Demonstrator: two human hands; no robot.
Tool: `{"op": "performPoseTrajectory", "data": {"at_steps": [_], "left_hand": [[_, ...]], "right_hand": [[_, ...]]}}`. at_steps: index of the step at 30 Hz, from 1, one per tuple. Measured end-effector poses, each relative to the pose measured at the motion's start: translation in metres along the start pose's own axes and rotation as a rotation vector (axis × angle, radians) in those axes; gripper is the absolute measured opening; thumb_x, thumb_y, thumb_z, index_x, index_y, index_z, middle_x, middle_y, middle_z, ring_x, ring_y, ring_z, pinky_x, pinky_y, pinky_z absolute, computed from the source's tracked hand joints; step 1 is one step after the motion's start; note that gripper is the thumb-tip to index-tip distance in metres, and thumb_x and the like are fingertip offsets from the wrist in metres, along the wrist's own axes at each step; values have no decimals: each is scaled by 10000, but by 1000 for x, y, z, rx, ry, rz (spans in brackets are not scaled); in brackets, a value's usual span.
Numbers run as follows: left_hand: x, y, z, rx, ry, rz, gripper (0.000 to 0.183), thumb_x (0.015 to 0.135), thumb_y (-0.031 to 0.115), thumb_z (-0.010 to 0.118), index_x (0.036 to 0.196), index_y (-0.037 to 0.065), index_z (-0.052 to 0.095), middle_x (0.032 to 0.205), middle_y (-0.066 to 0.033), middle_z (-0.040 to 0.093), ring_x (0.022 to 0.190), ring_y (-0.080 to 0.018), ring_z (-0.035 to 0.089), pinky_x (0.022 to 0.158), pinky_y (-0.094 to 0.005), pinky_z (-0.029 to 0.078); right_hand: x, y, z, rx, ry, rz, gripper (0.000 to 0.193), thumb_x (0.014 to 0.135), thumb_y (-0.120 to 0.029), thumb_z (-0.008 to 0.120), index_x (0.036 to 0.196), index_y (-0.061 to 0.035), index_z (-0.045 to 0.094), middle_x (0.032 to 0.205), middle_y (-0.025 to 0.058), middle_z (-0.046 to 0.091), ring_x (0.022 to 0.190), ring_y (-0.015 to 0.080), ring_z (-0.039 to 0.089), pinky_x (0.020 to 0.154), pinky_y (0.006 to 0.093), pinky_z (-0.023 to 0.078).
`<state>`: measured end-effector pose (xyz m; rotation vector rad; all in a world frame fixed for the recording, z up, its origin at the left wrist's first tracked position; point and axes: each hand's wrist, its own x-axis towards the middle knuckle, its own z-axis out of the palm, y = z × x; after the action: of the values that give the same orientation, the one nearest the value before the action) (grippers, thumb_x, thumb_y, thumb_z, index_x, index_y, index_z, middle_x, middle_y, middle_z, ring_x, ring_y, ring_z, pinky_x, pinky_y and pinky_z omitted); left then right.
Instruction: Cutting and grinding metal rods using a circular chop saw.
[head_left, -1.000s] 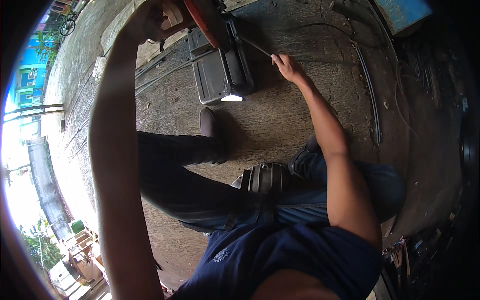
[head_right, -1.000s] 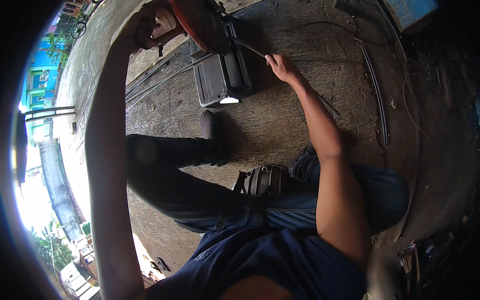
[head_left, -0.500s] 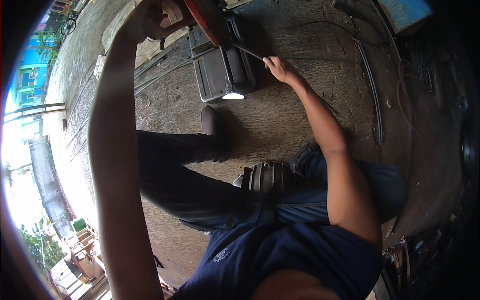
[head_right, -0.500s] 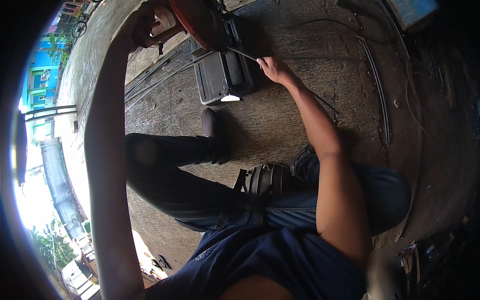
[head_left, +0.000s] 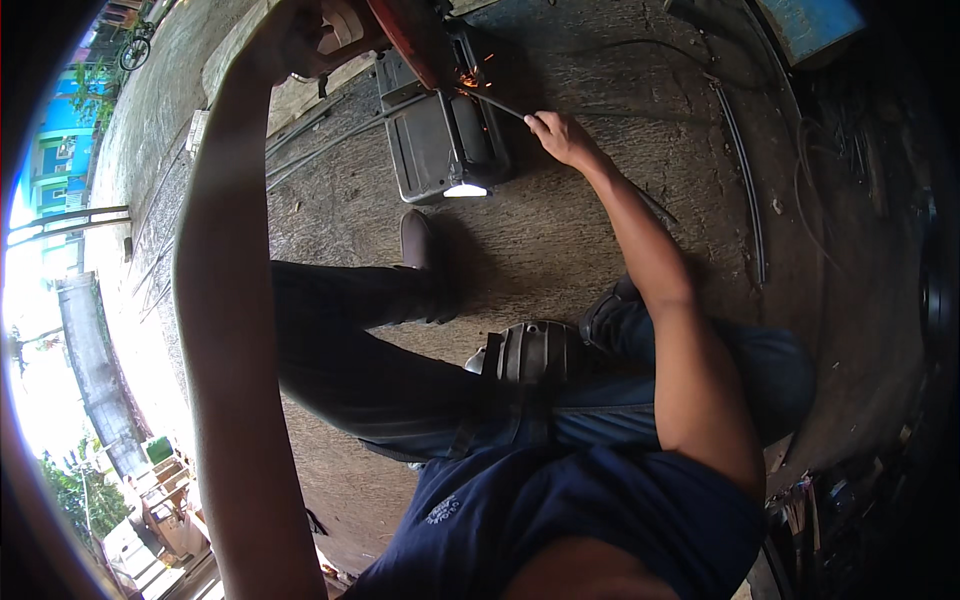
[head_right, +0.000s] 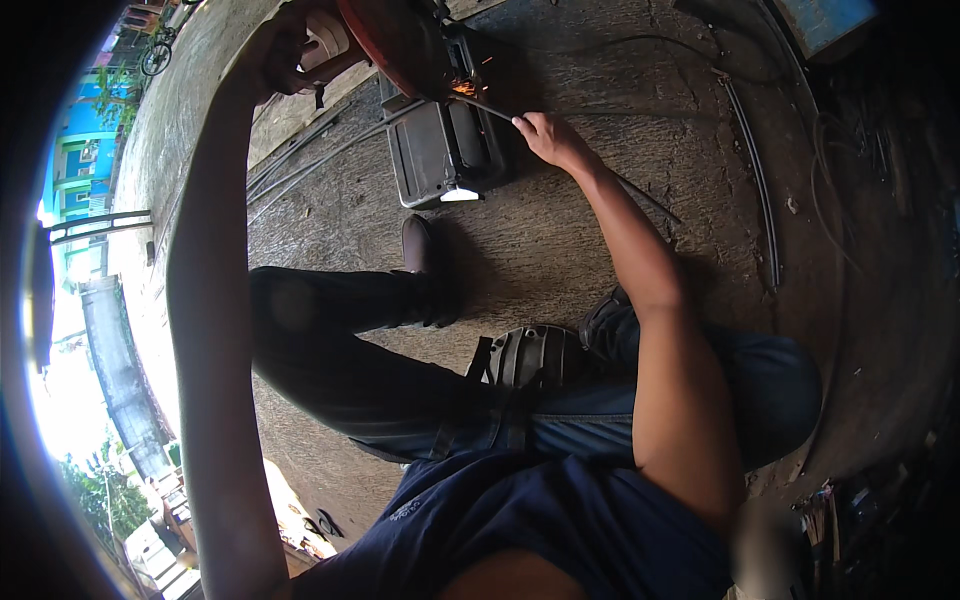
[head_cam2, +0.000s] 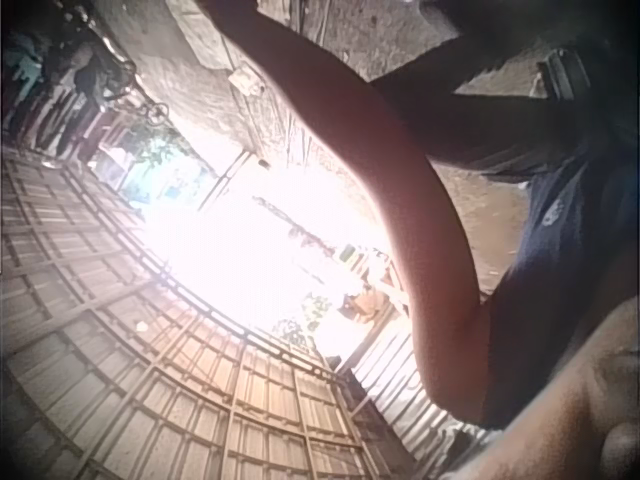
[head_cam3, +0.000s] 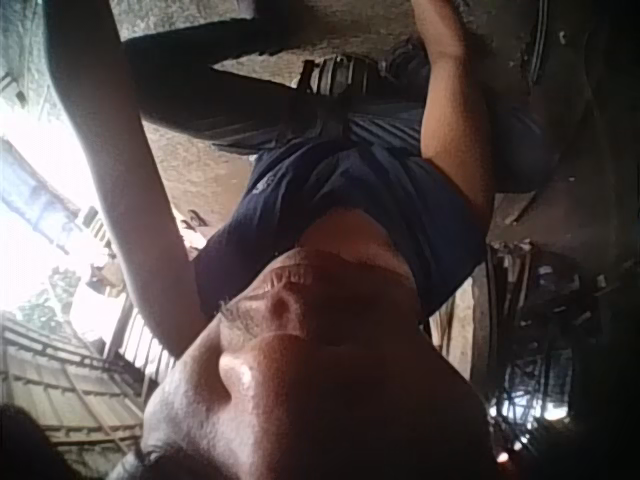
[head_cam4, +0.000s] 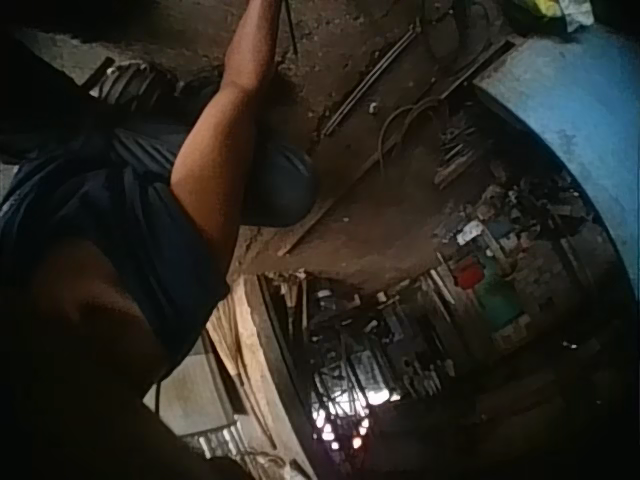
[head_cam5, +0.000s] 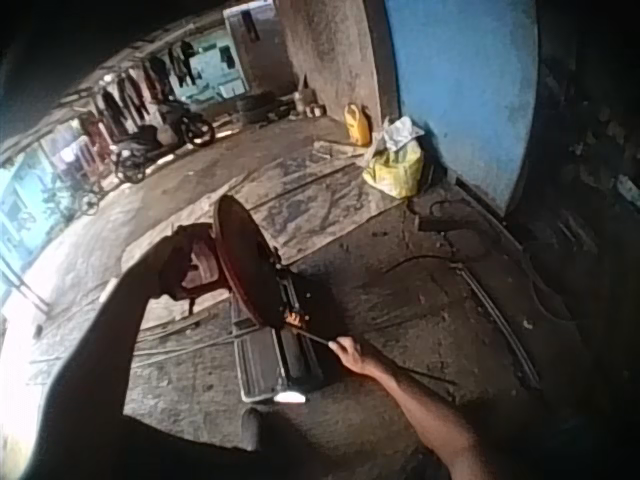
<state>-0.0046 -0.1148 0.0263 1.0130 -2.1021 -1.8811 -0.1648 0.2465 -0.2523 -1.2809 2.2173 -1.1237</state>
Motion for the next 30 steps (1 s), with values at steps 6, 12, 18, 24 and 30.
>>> {"op": "performPoseTrajectory", "data": {"at_steps": [6, 12, 18, 24, 30], "left_hand": [[-5, 3, 5, 34, -37, -2, 398, 817, 364, 635, 1083, 82, 544, 907, -45, 529, 936, -177, 550, 472, -356, 531], [-8, -2, 20, 22, 33, 72, 406, 813, 368, 630, 1084, 79, 543, 898, -47, 536, 885, -158, 561, 449, -325, 533], [-12, 2, 21, 46, 10, 20, 392, 820, 353, 622, 1092, 82, 544, 852, -39, 537, 806, -127, 573, 410, -301, 527], [-8, 2, 7, 49, -28, 2, 420, 826, 394, 609, 1095, 80, 540, 896, -59, 563, 642, -140, 581, 392, -271, 506], [-4, 1, 12, 81, -34, -18, 438, 850, 423, 590, 1121, 83, 537, 963, -74, 566, 722, -154, 611, 411, -289, 509]], "right_hand": [[-3, -4, -1, -20, 83, -35, 403, 948, -377, 532, 892, 10, 629, 742, 212, 621, 687, 368, 633, 583, 412, 473], [-6, 3, -2, -51, 151, -63, 399, 922, -370, 588, 962, 22, 655, 813, 220, 658, 759, 365, 660, 625, 402, 507], [-5, 7, -1, -61, 162, -108, 405, 905, -366, 615, 970, 30, 666, 859, 216, 675, 801, 365, 668, 653, 391, 521], [-3, 6, 0, 1, 170, -147, 379, 902, -377, 609, 895, -3, 668, 767, 209, 649, 721, 376, 648, 605, 421, 500], [-1, 17, 1, 79, 209, -144, 313, 922, -311, 590, 900, -7, 660, 741, 211, 630, 695, 368, 640, 584, 404, 480]]}}
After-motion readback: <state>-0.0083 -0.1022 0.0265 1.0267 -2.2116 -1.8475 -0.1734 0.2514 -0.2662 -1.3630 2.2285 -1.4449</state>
